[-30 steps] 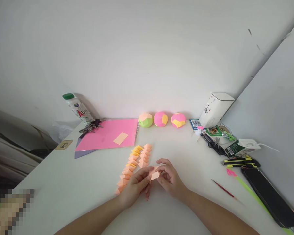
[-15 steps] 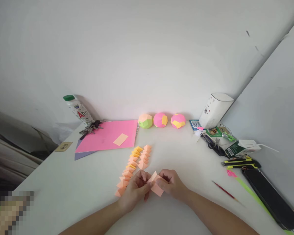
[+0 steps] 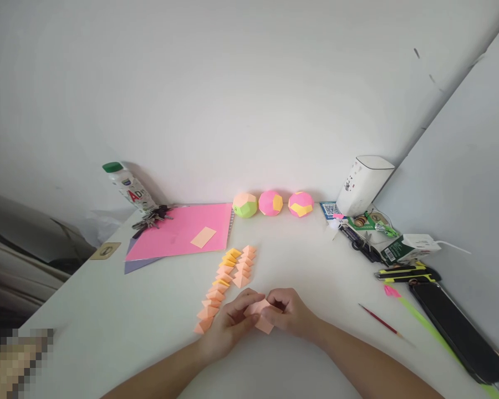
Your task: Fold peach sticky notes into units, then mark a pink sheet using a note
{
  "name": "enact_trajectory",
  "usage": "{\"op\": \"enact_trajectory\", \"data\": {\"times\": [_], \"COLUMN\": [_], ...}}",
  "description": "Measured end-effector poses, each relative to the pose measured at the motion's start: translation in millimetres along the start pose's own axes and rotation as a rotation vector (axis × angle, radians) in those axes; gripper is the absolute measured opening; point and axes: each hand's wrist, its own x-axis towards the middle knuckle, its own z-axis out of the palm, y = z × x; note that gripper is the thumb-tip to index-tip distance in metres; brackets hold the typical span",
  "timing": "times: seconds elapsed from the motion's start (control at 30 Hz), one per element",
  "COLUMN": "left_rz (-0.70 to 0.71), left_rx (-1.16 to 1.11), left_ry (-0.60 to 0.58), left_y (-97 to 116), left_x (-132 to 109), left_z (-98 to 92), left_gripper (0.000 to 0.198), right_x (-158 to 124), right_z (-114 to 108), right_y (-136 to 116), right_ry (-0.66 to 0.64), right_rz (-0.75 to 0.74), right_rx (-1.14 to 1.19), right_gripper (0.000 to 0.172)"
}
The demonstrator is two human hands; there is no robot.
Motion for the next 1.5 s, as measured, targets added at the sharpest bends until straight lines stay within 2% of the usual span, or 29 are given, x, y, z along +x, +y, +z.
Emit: {"op": "enact_trajectory", "data": {"times": [0.17, 0.33, 0.5, 0.63, 0.83, 1.03, 1.27, 1.5], "left_rz": [-0.099, -0.099, -0.109, -0.114, -0.113, -0.091, -0.099, -0.082], "left_rx": [0.019, 0.084, 0.365, 0.462, 0.451, 0.474, 0.363, 0.395], "left_ry": [0.085, 0.139, 0.139, 0.121, 0.119, 0.125, 0.130, 0.118], "left_y": [-3.5, -4.0, 7.2, 15.8, 16.4, 15.5, 14.7, 14.7], "left_x": [0.1, 1.8, 1.4, 1.5, 2.2, 2.5, 2.2, 2.4], "left_z": [-1.3, -0.7, 2.5, 6.2, 8.8, 8.6, 10.0, 9.2], "left_gripper": [0.030, 0.031, 0.026, 0.027, 0.029, 0.029, 0.030, 0.032], "right_x": [2.1, 2.5, 0.2, -0.9, 1.6, 3.3, 2.5, 2.9], "right_z": [0.2, 1.0, 2.0, 2.1, 1.2, 0.7, 0.8, -0.4], "right_y": [-0.4, -2.1, -1.4, 0.8, -0.1, -5.5, -6.3, -4.8], "right_ry": [0.079, 0.144, 0.175, 0.194, 0.154, 0.177, 0.175, 0.187], "right_rz": [-0.108, -0.148, -0.064, 0.020, -0.017, -0.058, -0.054, -0.067], "right_rx": [-0.051, -0.094, -0.012, 0.127, 0.136, 0.088, 0.073, 0.068], "right_gripper": [0.034, 0.032, 0.026, 0.022, 0.020, 0.021, 0.020, 0.017]}}
